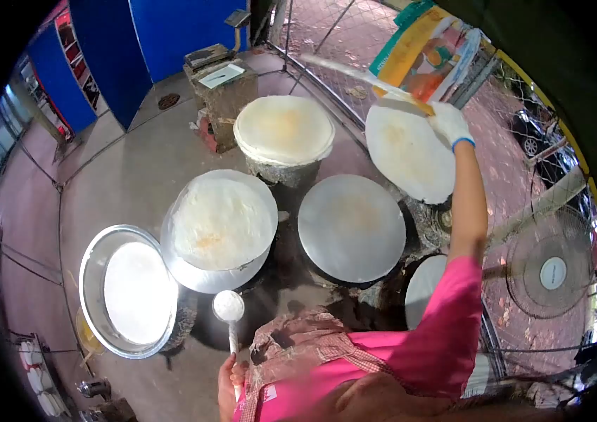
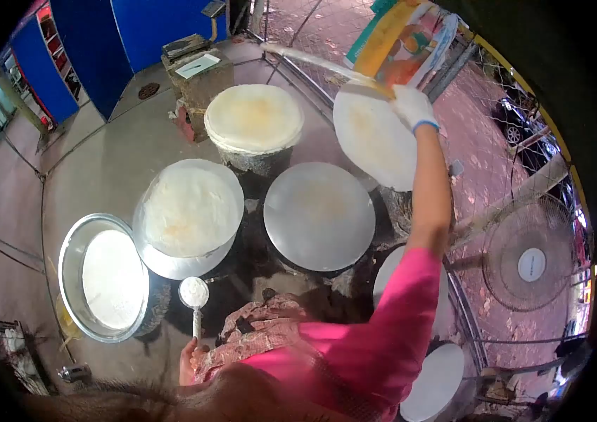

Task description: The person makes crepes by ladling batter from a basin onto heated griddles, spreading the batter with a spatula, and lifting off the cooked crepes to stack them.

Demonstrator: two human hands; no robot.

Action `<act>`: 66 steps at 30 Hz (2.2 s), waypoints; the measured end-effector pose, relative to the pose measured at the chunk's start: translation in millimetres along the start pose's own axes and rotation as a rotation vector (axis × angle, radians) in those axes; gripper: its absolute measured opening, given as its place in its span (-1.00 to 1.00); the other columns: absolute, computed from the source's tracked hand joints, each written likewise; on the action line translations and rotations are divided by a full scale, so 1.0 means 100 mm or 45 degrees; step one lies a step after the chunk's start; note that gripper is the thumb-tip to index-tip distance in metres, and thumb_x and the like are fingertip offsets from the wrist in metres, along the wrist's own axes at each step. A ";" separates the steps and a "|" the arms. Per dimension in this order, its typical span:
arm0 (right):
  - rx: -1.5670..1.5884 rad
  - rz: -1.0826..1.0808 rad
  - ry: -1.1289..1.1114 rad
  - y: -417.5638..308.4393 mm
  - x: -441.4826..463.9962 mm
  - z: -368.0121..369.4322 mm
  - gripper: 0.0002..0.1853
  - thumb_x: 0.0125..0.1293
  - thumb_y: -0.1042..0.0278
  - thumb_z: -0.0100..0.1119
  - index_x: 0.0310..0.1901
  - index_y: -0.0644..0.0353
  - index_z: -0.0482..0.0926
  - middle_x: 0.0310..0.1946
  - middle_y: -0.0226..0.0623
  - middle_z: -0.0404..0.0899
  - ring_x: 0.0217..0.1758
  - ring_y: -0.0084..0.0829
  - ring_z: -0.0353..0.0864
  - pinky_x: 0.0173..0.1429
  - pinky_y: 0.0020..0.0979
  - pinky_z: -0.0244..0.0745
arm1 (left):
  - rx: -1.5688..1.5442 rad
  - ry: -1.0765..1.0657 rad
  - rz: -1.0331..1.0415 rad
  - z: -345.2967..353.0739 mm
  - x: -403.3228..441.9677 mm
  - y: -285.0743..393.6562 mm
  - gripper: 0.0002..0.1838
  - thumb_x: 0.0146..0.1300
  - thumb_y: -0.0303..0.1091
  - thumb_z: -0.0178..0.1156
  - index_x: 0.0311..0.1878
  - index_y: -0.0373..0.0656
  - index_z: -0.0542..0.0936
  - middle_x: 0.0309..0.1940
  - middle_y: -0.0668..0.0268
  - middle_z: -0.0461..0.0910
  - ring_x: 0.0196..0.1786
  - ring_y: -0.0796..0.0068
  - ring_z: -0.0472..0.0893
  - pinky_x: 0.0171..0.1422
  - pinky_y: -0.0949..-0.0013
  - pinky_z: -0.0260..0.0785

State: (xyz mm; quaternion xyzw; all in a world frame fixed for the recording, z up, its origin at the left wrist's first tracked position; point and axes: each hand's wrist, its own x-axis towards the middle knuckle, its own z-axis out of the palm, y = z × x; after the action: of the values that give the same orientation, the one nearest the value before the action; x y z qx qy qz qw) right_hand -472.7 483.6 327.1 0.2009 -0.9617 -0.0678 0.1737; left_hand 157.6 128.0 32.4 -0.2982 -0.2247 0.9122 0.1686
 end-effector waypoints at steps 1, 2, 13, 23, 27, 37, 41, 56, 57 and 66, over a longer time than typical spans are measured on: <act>-0.068 -0.022 -0.062 -0.14 0.21 0.01 -0.72 0.06 0.23 -0.01 -0.23 0.16 0.55 -0.22 0.03 0.55 -0.11 -0.02 0.54 -0.07 -0.06 0.41 | -0.014 0.028 0.069 -0.02 0.02 -0.03 -0.59 0.26 -0.08 -0.01 -0.62 -0.12 0.27 -0.86 0.47 0.12 -0.84 0.70 0.12 -0.81 0.62 -0.04; -0.110 -0.070 -0.112 -0.29 0.43 0.09 -0.71 0.06 0.23 -0.01 -0.23 0.15 0.56 -0.21 0.01 0.56 -0.11 -0.04 0.55 -0.07 -0.07 0.42 | -0.030 0.055 0.143 -0.05 0.04 -0.05 -0.61 0.26 -0.09 0.00 -0.60 -0.13 0.30 -0.85 0.47 0.12 -0.83 0.70 0.12 -0.81 0.61 -0.04; 0.840 0.073 -0.202 -1.29 2.15 0.61 -0.64 -0.20 0.32 0.16 -0.33 0.38 0.60 -0.46 0.08 0.59 -0.34 -0.16 0.63 -0.28 -0.23 0.47 | -0.334 -0.166 0.233 0.10 -0.14 -0.27 -0.57 0.25 -0.11 0.03 -0.66 -0.04 0.17 -0.81 0.48 0.14 -0.77 0.68 0.15 -0.71 0.57 0.07; 2.611 1.020 0.290 -1.71 1.55 2.98 -0.80 -0.07 0.50 0.18 -0.32 0.26 0.50 -0.55 -0.34 0.44 -0.57 -0.36 0.41 -0.47 -0.31 0.37 | -0.300 -0.329 0.340 0.21 -0.05 -0.38 -0.58 0.29 -0.06 0.01 -0.62 -0.01 0.19 -0.76 0.50 0.19 -0.72 0.72 0.17 -0.68 0.63 -0.01; 1.705 1.500 -0.096 -2.11 1.40 4.69 -0.72 -0.02 0.33 0.24 -0.29 0.31 0.54 -0.45 -0.16 0.57 -0.45 -0.30 0.59 -0.47 -0.23 0.47 | -0.241 -0.210 0.698 0.34 -0.01 -0.57 -0.70 0.36 -0.10 -0.09 -0.07 -0.08 0.48 -0.67 0.48 0.22 -0.69 0.72 0.19 -0.66 0.62 0.06; 0.783 1.223 -0.047 -2.13 0.72 3.59 -0.31 0.03 -0.29 0.12 -0.22 0.36 0.52 -0.24 0.08 0.57 -0.21 -0.05 0.61 -0.23 -0.10 0.49 | -0.410 -0.017 0.946 0.81 0.01 -0.66 -0.74 0.30 -0.21 0.01 -0.19 -0.24 0.44 -0.72 0.49 0.20 -0.73 0.74 0.18 -0.72 0.66 0.05; 1.186 0.541 0.020 -2.36 0.32 3.16 -0.49 0.19 0.06 0.11 -0.04 0.40 0.47 -0.16 0.05 0.56 -0.07 -0.05 0.54 0.04 -0.22 0.40 | -0.265 0.154 1.150 0.68 -0.15 -0.35 -0.60 0.35 -0.19 -0.08 0.14 -0.24 0.31 -0.61 0.44 0.21 -0.74 0.74 0.14 -0.76 0.68 0.08; 0.387 -1.320 -0.819 -7.41 -2.08 0.94 -0.68 0.05 0.15 0.03 -0.36 0.23 0.61 -0.37 0.05 0.57 -0.28 -0.07 0.59 -0.17 -0.16 0.44 | 0.377 0.385 1.034 -1.19 -1.66 3.63 -0.88 0.28 -0.34 -0.03 -0.36 -0.13 0.35 -0.70 0.38 0.29 -0.78 0.62 0.21 -0.81 0.58 0.03; 0.199 -1.426 -0.831 -7.64 -2.33 1.07 -0.68 0.05 0.15 0.01 -0.40 0.25 0.60 -0.37 0.05 0.57 -0.29 -0.07 0.59 -0.17 -0.15 0.45 | 0.431 0.829 0.975 -0.94 -1.72 3.69 -0.69 0.25 -0.32 -0.02 -0.61 -0.08 0.24 -0.82 0.46 0.15 -0.82 0.62 0.20 -0.81 0.53 0.06; 0.308 -0.877 -1.050 -7.25 -3.38 0.83 -0.58 0.16 -0.08 0.01 -0.37 0.16 0.58 -0.42 0.01 0.58 -0.29 -0.03 0.59 -0.19 -0.13 0.47 | 0.283 0.554 0.531 -1.04 -1.72 3.99 -0.78 0.31 -0.28 -0.05 -0.23 -0.29 0.32 -0.77 0.30 0.36 -0.83 0.50 0.33 -0.84 0.43 0.19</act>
State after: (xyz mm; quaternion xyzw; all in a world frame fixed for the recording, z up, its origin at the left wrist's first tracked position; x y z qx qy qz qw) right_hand 50.5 -32.8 0.8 0.4793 -0.8297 -0.0829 -0.2740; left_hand 284.1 -251.7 -165.3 -0.5056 -0.0162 0.8610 0.0535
